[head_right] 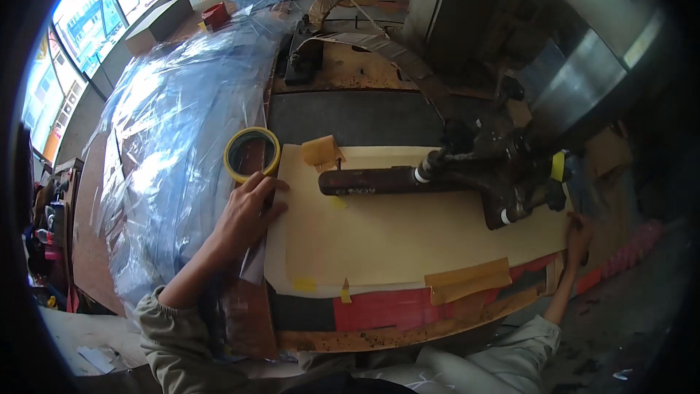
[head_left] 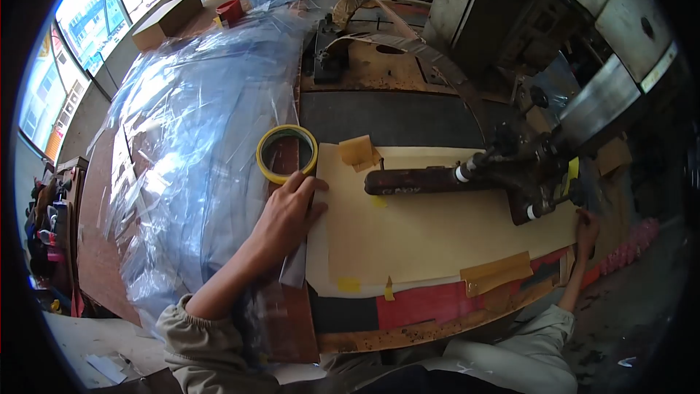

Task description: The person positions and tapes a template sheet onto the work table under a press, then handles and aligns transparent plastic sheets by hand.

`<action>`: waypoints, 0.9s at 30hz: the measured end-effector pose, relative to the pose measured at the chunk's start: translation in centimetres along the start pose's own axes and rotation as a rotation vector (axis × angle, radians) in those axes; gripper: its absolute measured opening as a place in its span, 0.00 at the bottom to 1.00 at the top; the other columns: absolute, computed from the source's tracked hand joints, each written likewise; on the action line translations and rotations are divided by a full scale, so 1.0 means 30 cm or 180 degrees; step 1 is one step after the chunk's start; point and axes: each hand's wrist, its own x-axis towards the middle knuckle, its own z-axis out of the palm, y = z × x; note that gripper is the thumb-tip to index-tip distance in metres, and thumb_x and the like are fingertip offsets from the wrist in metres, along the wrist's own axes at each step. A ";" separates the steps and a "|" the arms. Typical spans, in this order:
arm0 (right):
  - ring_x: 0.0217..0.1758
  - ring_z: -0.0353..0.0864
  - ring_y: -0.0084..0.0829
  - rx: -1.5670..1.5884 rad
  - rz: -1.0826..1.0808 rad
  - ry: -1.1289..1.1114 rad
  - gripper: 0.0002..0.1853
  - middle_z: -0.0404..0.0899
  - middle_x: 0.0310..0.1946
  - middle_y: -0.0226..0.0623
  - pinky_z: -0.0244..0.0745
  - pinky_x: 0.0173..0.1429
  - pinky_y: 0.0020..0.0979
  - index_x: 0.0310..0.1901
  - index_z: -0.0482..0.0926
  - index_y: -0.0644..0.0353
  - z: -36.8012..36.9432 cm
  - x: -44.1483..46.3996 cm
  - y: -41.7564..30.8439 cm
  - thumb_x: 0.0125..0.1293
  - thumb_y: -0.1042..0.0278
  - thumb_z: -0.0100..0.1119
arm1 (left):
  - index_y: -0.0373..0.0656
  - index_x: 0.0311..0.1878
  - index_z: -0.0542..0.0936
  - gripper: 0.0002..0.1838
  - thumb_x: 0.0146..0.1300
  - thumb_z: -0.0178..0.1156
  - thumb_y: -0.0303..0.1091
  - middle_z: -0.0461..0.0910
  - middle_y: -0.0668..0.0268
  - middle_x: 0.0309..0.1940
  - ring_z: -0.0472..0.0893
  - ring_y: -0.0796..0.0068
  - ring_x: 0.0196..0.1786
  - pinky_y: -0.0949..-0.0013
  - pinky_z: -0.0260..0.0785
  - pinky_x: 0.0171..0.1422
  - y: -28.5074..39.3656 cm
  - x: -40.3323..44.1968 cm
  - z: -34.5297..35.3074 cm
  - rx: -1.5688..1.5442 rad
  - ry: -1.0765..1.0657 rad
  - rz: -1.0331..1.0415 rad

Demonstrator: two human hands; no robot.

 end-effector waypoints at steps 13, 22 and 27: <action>0.44 0.77 0.33 0.0206 0.0466 -0.0154 0.14 0.79 0.39 0.42 0.71 0.53 0.33 0.46 0.78 0.68 0.002 -0.008 0.094 0.56 0.76 0.57 | 0.36 0.56 0.74 0.22 0.55 0.56 0.26 0.71 0.55 0.56 0.76 0.65 0.55 0.63 0.72 0.53 0.126 -0.004 -0.026 0.1654 -0.0295 0.0752; 0.37 0.78 0.28 0.0479 -0.0139 -0.0126 0.15 0.79 0.35 0.34 0.72 0.47 0.30 0.44 0.78 0.66 0.009 -0.023 0.122 0.55 0.72 0.56 | 0.32 0.63 0.65 0.25 0.61 0.49 0.24 0.57 0.50 0.69 0.66 0.57 0.67 0.61 0.68 0.64 0.032 0.103 0.052 0.0831 -0.1042 0.0918; 0.33 0.75 0.24 0.0732 0.0045 -0.0214 0.15 0.77 0.31 0.32 0.70 0.40 0.27 0.45 0.79 0.65 -0.007 -0.022 0.079 0.59 0.68 0.51 | 0.32 0.64 0.64 0.26 0.61 0.49 0.25 0.56 0.49 0.70 0.64 0.57 0.69 0.58 0.60 0.70 0.012 0.145 0.066 0.1117 -0.0818 0.0987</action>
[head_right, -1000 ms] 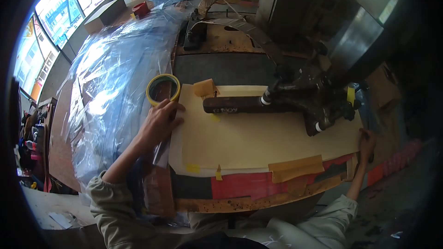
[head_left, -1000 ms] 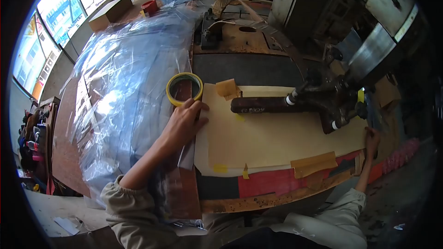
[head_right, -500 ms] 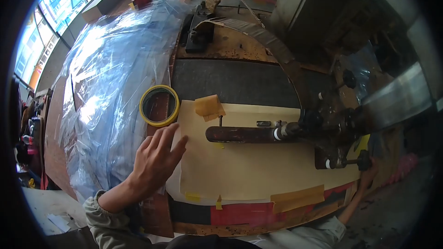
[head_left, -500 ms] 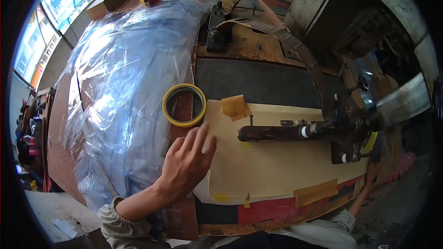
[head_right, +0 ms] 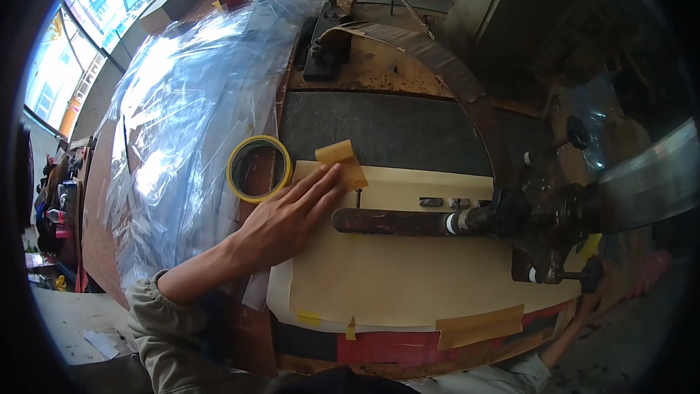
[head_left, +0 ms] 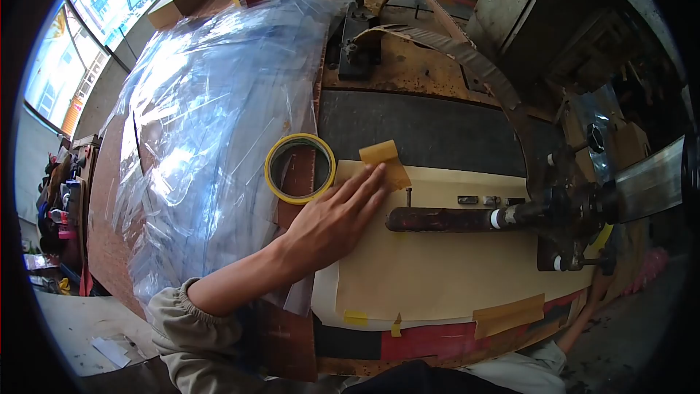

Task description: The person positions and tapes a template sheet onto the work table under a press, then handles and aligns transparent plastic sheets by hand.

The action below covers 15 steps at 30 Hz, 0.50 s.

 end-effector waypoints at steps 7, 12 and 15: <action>0.37 0.75 0.25 -0.0245 -0.0347 0.0094 0.18 0.76 0.36 0.33 0.69 0.42 0.26 0.48 0.78 0.64 0.005 -0.009 -0.001 0.58 0.67 0.51 | 0.39 0.66 0.63 0.27 0.65 0.52 0.37 0.62 0.51 0.67 0.63 0.60 0.70 0.53 0.58 0.70 0.024 0.075 -0.021 0.0264 -0.0216 -0.0418; 0.42 0.75 0.28 -0.0369 -0.0428 0.0194 0.19 0.77 0.39 0.36 0.70 0.48 0.29 0.49 0.77 0.64 0.005 -0.012 0.059 0.56 0.67 0.52 | 0.43 0.69 0.61 0.31 0.68 0.45 0.49 0.60 0.52 0.68 0.63 0.58 0.70 0.48 0.53 0.72 -0.041 0.127 0.021 0.0920 -0.0071 -0.0516; 0.42 0.75 0.29 -0.0366 -0.0236 0.0121 0.18 0.77 0.39 0.36 0.70 0.49 0.30 0.49 0.77 0.64 -0.012 -0.015 0.111 0.57 0.67 0.52 | 0.41 0.70 0.58 0.37 0.67 0.39 0.60 0.58 0.49 0.69 0.59 0.57 0.72 0.45 0.42 0.75 -0.112 0.170 0.059 0.1097 0.0042 -0.0636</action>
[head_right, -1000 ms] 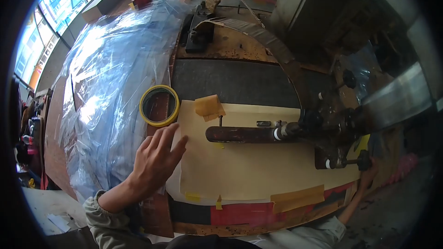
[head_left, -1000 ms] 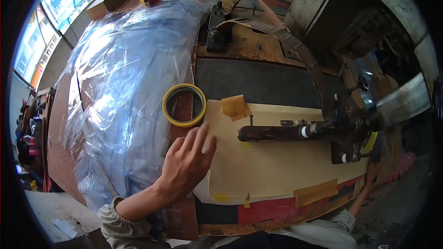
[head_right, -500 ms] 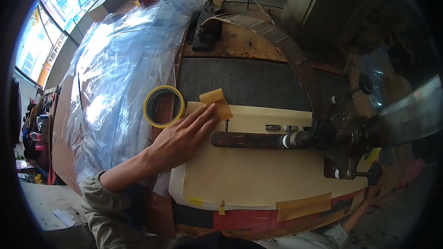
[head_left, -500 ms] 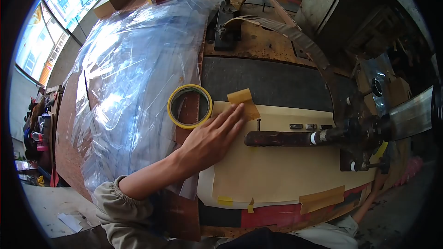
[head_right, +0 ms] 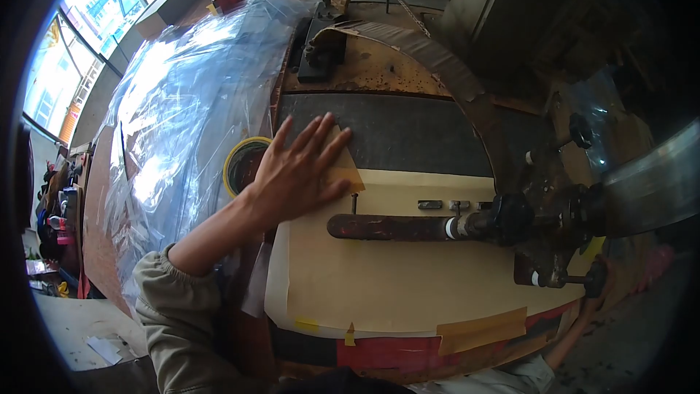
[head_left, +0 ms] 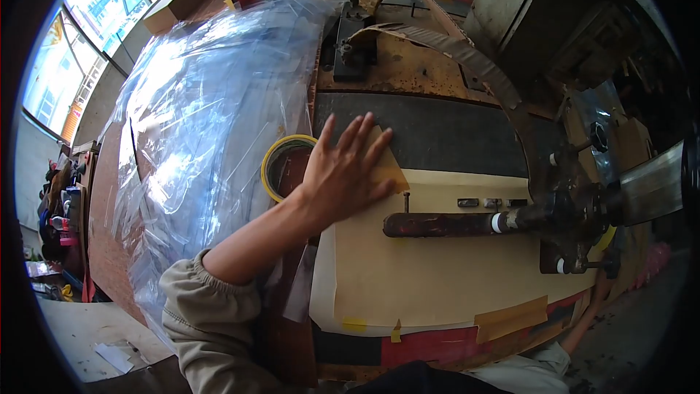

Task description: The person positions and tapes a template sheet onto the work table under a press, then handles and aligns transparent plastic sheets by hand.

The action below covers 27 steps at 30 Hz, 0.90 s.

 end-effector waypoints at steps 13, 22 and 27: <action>0.38 0.77 0.26 0.0985 0.0951 -0.0009 0.12 0.78 0.33 0.33 0.71 0.46 0.27 0.42 0.80 0.65 0.028 -0.016 0.010 0.65 0.71 0.46 | 0.35 0.69 0.58 0.37 0.70 0.37 0.58 0.54 0.49 0.71 0.58 0.62 0.73 0.49 0.42 0.76 -0.029 -0.011 -0.020 -0.0126 -0.0064 0.0892; 0.50 0.75 0.48 -0.0350 0.0353 -0.0244 0.09 0.77 0.41 0.48 0.69 0.54 0.39 0.40 0.78 0.61 0.043 0.044 -0.177 0.61 0.78 0.49 | 0.38 0.72 0.54 0.49 0.61 0.36 0.73 0.53 0.48 0.72 0.53 0.60 0.75 0.40 0.30 0.75 -0.024 0.022 -0.028 0.0469 -0.0464 0.0050; 0.52 0.72 0.50 -0.0698 -0.0680 -0.0837 0.10 0.73 0.44 0.46 0.68 0.54 0.44 0.41 0.75 0.62 -0.056 0.126 -0.325 0.55 0.79 0.54 | 0.40 0.66 0.66 0.44 0.60 0.41 0.70 0.58 0.53 0.70 0.52 0.65 0.75 0.37 0.20 0.74 -0.006 0.010 -0.104 0.1121 -0.0547 0.0077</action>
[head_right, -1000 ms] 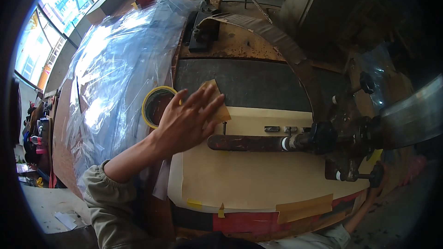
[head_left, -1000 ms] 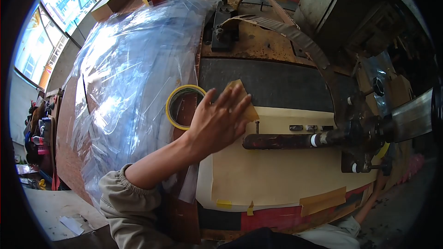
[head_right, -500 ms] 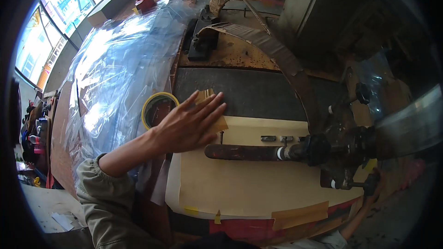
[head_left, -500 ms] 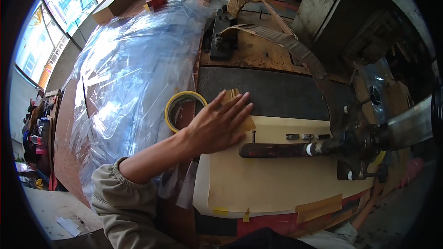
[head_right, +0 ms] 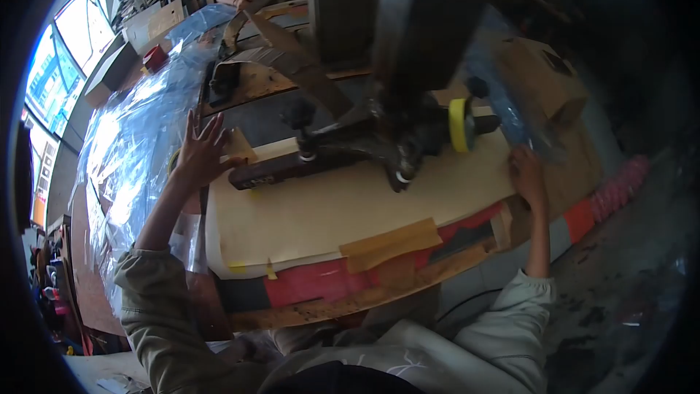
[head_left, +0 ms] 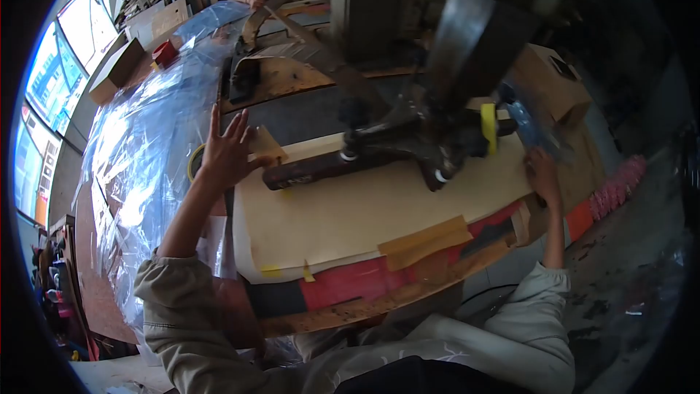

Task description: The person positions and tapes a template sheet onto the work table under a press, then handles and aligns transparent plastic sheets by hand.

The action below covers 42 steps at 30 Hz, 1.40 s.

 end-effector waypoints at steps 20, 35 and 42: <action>0.47 0.82 0.28 0.2344 -0.1197 -0.2160 0.17 0.84 0.42 0.41 0.75 0.52 0.29 0.51 0.80 0.62 -0.073 0.651 -0.009 0.58 0.78 0.56 | 0.48 0.67 0.65 0.44 0.51 0.59 0.64 0.58 0.55 0.71 0.59 0.59 0.73 0.34 0.28 0.74 0.707 -0.697 -0.247 -0.1835 0.0127 -0.0661; 0.47 0.79 0.23 0.1886 -0.1736 -0.3132 0.20 0.81 0.48 0.36 0.73 0.51 0.26 0.53 0.78 0.62 0.059 0.794 -0.240 0.57 0.71 0.63 | 0.52 0.55 0.78 0.30 0.67 0.34 0.60 0.78 0.60 0.54 0.74 0.67 0.62 0.41 0.28 0.76 0.681 -0.785 -0.066 -0.0708 0.1635 -0.1306; 0.51 0.76 0.24 0.1883 -0.1138 -0.3465 0.24 0.77 0.52 0.36 0.72 0.54 0.27 0.56 0.75 0.63 0.056 0.816 -0.294 0.56 0.70 0.66 | 0.50 0.44 0.83 0.23 0.70 0.40 0.51 0.84 0.71 0.45 0.80 0.76 0.55 0.48 0.35 0.75 0.681 -0.801 -0.053 -0.0584 0.2032 -0.0851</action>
